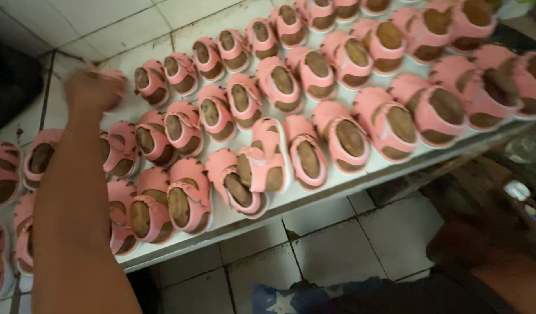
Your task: The person heats a pink foam sandal upper over a gas burner flame, presses it onto a white sole, and trims excess material around the edge with a knife. They then place the finished sandal on a rack alongside rows of similar completed sandals.
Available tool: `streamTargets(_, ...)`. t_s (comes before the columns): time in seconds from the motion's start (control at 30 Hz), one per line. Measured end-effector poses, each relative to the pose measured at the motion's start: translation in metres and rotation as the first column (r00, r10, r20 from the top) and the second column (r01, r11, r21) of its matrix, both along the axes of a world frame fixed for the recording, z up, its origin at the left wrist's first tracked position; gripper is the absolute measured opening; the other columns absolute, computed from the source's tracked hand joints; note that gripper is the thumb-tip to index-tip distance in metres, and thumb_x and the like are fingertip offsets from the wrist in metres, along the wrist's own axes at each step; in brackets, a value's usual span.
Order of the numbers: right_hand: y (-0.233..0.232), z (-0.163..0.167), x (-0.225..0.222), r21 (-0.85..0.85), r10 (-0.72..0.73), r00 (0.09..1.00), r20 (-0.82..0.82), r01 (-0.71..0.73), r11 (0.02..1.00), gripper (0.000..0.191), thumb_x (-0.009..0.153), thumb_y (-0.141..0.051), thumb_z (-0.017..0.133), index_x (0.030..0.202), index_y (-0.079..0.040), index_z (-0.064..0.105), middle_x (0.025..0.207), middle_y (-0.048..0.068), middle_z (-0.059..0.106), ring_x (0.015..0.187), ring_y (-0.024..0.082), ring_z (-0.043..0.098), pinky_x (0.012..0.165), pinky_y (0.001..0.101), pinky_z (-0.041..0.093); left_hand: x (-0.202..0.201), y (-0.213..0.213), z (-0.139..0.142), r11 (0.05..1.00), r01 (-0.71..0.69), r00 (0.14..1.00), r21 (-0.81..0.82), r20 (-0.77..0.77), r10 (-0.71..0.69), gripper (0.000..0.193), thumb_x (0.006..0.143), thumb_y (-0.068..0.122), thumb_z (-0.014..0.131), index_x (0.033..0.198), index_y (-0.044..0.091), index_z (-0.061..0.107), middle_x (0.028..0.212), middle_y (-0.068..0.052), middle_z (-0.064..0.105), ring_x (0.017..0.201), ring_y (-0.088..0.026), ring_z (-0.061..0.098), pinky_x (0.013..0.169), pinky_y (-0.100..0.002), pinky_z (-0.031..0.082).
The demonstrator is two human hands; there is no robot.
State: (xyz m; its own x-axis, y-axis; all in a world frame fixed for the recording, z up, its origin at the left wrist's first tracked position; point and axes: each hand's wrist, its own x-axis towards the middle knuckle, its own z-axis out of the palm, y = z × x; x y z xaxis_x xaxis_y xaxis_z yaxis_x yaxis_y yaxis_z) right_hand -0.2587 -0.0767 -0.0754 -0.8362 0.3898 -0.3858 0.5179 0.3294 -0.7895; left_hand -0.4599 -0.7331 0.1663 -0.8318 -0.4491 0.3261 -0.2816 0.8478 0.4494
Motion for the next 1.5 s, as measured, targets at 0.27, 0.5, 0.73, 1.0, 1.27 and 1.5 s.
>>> streamTargets(0.27,-0.019,-0.014,-0.026,0.099,0.022,0.999,0.042,-0.026,0.995,0.066,0.098,-0.028,0.059,0.154,0.0,0.039,0.145,0.022,0.056,0.137,0.034,0.056,0.112,0.0499,0.044,-0.011,-0.048,-0.013,0.998,-0.012,0.997,-0.065,0.078,0.018,0.062,0.105,0.05,0.069,0.095,-0.011,0.072,0.088,-0.029,0.072,0.076,-0.036,0.069,0.074,-0.048,0.053)
streamTargets(0.5,-0.025,-0.006,-0.037,0.144,0.0,0.999,0.048,-0.007,0.99,0.07,0.096,-0.028,0.063,0.155,0.0,0.037,0.145,0.021,0.057,0.136,0.034,0.057,0.112,0.0492,0.045,-0.031,-0.097,-0.012,0.964,-0.096,0.991,-0.247,-0.116,0.069,0.068,0.085,0.035,0.078,0.126,-0.013,0.054,0.121,-0.036,0.063,0.107,-0.048,0.064,0.087,-0.052,0.053)
streamTargets(0.73,-0.009,-0.005,-0.01,0.139,0.002,1.0,0.021,-0.004,0.99,0.075,0.094,-0.028,0.067,0.156,-0.001,0.035,0.145,0.021,0.057,0.135,0.033,0.058,0.112,0.0484,0.045,-0.013,-0.064,0.002,0.968,0.143,0.96,0.205,-0.266,-0.085,0.051,0.089,0.031,0.082,0.12,0.002,0.053,0.104,-0.018,0.062,0.089,-0.03,0.062,0.079,-0.041,0.053)
streamTargets(1.0,-0.017,0.015,0.002,0.033,-0.011,0.988,-0.154,0.017,0.999,0.08,0.092,-0.028,0.071,0.157,-0.002,0.032,0.145,0.02,0.057,0.133,0.033,0.059,0.111,0.0475,0.046,0.045,0.004,0.077,0.189,0.872,0.489,0.451,-0.811,-0.32,0.013,0.119,0.014,0.06,0.113,0.003,0.056,0.099,-0.006,0.063,0.092,-0.019,0.065,0.081,-0.036,0.055)
streamTargets(1.27,0.036,0.052,0.117,-0.392,-0.063,0.721,-0.69,-0.3,0.869,0.087,0.09,-0.028,0.076,0.159,-0.002,0.03,0.144,0.019,0.057,0.132,0.032,0.06,0.111,0.0467,0.046,0.145,0.347,-0.01,0.073,0.724,0.496,0.686,-0.444,-0.746,0.038,0.078,-0.002,0.081,0.109,0.0,0.061,0.097,-0.011,0.076,0.083,-0.021,0.077,0.073,-0.035,0.065)
streamTargets(1.5,0.069,0.053,0.18,-0.523,-0.33,0.634,-0.7,-0.14,0.841,0.089,0.086,-0.026,0.084,0.155,-0.002,0.034,0.145,0.015,0.053,0.132,0.026,0.055,0.11,0.0424,0.045,0.231,0.608,-0.114,-0.485,0.198,0.293,0.852,-0.523,-0.8,0.046,0.101,0.007,0.071,0.142,-0.001,0.054,0.119,-0.008,0.068,0.104,-0.014,0.067,0.092,-0.033,0.057)
